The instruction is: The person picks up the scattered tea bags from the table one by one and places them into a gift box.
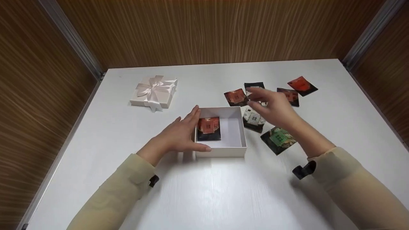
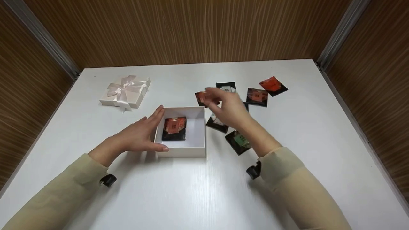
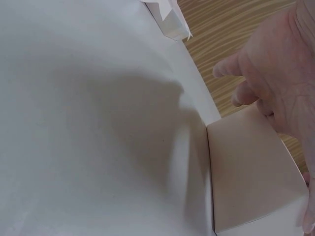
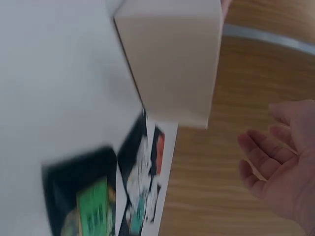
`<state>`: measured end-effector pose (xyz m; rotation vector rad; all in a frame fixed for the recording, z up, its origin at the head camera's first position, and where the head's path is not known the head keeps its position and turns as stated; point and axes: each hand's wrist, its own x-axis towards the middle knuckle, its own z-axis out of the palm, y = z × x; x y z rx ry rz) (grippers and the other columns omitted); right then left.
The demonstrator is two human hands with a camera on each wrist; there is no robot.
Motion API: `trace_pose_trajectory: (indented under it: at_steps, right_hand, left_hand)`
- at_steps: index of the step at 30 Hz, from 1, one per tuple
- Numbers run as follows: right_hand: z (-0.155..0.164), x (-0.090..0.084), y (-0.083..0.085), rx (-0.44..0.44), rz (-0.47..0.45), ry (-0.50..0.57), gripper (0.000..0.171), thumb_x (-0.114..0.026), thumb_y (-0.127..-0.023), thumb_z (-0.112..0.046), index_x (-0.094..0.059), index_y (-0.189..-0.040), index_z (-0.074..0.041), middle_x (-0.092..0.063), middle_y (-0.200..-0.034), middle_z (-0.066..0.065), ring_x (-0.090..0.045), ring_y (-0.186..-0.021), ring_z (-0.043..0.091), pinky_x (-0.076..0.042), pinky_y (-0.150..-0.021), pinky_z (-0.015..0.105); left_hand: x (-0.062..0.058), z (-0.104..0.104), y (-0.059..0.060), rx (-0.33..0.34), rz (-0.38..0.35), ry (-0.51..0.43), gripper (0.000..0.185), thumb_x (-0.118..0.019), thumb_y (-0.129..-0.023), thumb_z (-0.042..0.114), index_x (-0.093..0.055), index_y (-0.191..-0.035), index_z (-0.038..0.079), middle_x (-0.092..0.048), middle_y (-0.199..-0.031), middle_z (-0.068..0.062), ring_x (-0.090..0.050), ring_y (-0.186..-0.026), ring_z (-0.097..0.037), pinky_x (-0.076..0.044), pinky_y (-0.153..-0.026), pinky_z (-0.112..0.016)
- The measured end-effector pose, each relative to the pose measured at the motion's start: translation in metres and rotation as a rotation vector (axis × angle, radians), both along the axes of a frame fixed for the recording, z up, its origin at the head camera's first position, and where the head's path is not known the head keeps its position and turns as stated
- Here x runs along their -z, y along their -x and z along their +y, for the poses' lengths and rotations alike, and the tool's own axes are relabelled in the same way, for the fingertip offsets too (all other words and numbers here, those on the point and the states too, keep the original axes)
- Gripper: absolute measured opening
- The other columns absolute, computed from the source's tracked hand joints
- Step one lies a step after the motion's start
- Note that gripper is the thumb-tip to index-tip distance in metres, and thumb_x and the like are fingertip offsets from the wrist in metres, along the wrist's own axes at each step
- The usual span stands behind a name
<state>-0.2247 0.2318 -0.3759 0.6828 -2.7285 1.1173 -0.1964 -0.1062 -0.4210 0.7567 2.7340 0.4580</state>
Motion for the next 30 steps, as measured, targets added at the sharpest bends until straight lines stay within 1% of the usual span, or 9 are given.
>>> trace_pose_trajectory:
  at_steps: [1, 5, 8, 10, 13, 19, 25, 28, 30]
  right_hand:
    - [0.009, -0.002, 0.002, 0.032, -0.005, 0.005, 0.045, -0.067, -0.106, -0.019, -0.061, -0.151, -0.011, -0.074, -0.127, 0.015, -0.071, -0.117, 0.036, -0.057, -0.100, 0.055]
    - [0.047, -0.005, 0.010, 0.151, -0.025, 0.016, 0.046, -0.066, -0.107, -0.025, -0.061, -0.151, -0.012, -0.074, -0.125, 0.016, -0.071, -0.114, 0.031, -0.057, -0.092, 0.027]
    - [0.075, -0.005, 0.016, 0.220, -0.039, 0.033, 0.047, -0.066, -0.107, -0.027, -0.061, -0.150, -0.010, -0.073, -0.126, 0.017, -0.071, -0.109, 0.014, -0.049, -0.081, 0.010]
    - [0.093, -0.003, 0.018, 0.260, -0.053, 0.041, 0.049, -0.066, -0.107, -0.031, -0.060, -0.151, -0.008, -0.072, -0.130, 0.018, -0.066, -0.106, 0.001, -0.047, -0.079, 0.007]
    - [0.118, 0.000, 0.022, 0.320, -0.094, 0.049, 0.055, -0.065, -0.107, -0.039, -0.058, -0.153, -0.009, -0.067, -0.139, 0.020, -0.063, -0.106, -0.005, -0.046, -0.080, 0.010]
    - [0.162, 0.007, 0.032, 0.430, -0.187, 0.039, 0.066, -0.058, -0.106, -0.052, -0.050, -0.160, -0.015, -0.062, -0.145, 0.022, -0.060, -0.127, 0.022, -0.046, -0.090, 0.025]
    - [0.192, 0.022, 0.049, 0.484, -0.222, 0.075, 0.068, -0.058, -0.106, -0.052, -0.049, -0.161, -0.012, -0.059, -0.147, 0.020, -0.056, -0.130, 0.021, -0.046, -0.095, 0.028]
    - [0.201, 0.032, 0.059, 0.489, -0.274, 0.095, 0.072, -0.057, -0.106, -0.054, -0.043, -0.163, -0.011, -0.052, -0.154, 0.022, -0.050, -0.139, 0.030, -0.048, -0.108, 0.038]
    - [0.208, 0.037, 0.063, 0.494, -0.310, 0.103, 0.076, -0.056, -0.106, -0.055, -0.039, -0.165, -0.011, -0.047, -0.160, 0.024, -0.044, -0.145, 0.037, -0.044, -0.116, 0.048]
  left_hand:
    - [0.000, 0.000, 0.000, -0.001, -0.003, -0.002, 0.147, -0.059, -0.071, 0.099, 0.005, -0.171, 0.011, 0.011, -0.178, -0.001, -0.010, -0.162, -0.017, -0.013, -0.130, -0.053]
    - [0.000, -0.001, 0.000, -0.005, -0.008, -0.008, 0.147, -0.059, -0.072, 0.099, 0.005, -0.171, 0.011, 0.011, -0.178, -0.001, -0.011, -0.162, -0.017, -0.013, -0.130, -0.052]
    - [0.000, -0.001, 0.001, -0.003, -0.006, -0.011, 0.146, -0.060, -0.072, 0.098, 0.005, -0.171, 0.011, 0.009, -0.178, -0.002, -0.012, -0.162, -0.019, -0.014, -0.130, -0.053]
    - [0.000, -0.001, 0.001, -0.001, -0.002, -0.010, 0.146, -0.060, -0.073, 0.097, 0.005, -0.170, 0.010, 0.008, -0.179, -0.003, -0.013, -0.162, -0.019, -0.014, -0.130, -0.054]
    - [0.000, -0.001, 0.001, 0.002, 0.000, -0.006, 0.145, -0.060, -0.074, 0.097, 0.005, -0.170, 0.010, 0.009, -0.178, -0.003, -0.014, -0.162, -0.019, -0.015, -0.130, -0.054]
    - [-0.002, 0.002, 0.001, 0.010, 0.009, -0.002, 0.146, -0.061, -0.073, 0.097, 0.005, -0.171, 0.010, 0.010, -0.178, -0.002, -0.019, -0.161, -0.021, -0.016, -0.130, -0.054]
    - [-0.002, 0.000, 0.002, 0.003, 0.011, -0.008, 0.146, -0.059, -0.072, 0.099, 0.004, -0.171, 0.010, 0.009, -0.178, -0.002, -0.022, -0.160, -0.023, -0.015, -0.130, -0.053]
    - [-0.001, -0.001, 0.001, -0.001, 0.008, -0.006, 0.147, -0.058, -0.071, 0.099, 0.004, -0.171, 0.011, 0.008, -0.178, -0.002, -0.021, -0.160, -0.023, -0.015, -0.130, -0.053]
    - [0.000, 0.000, 0.001, 0.000, 0.002, -0.009, 0.147, -0.058, -0.071, 0.099, 0.005, -0.171, 0.012, 0.009, -0.178, -0.002, -0.021, -0.160, -0.023, -0.014, -0.130, -0.053]
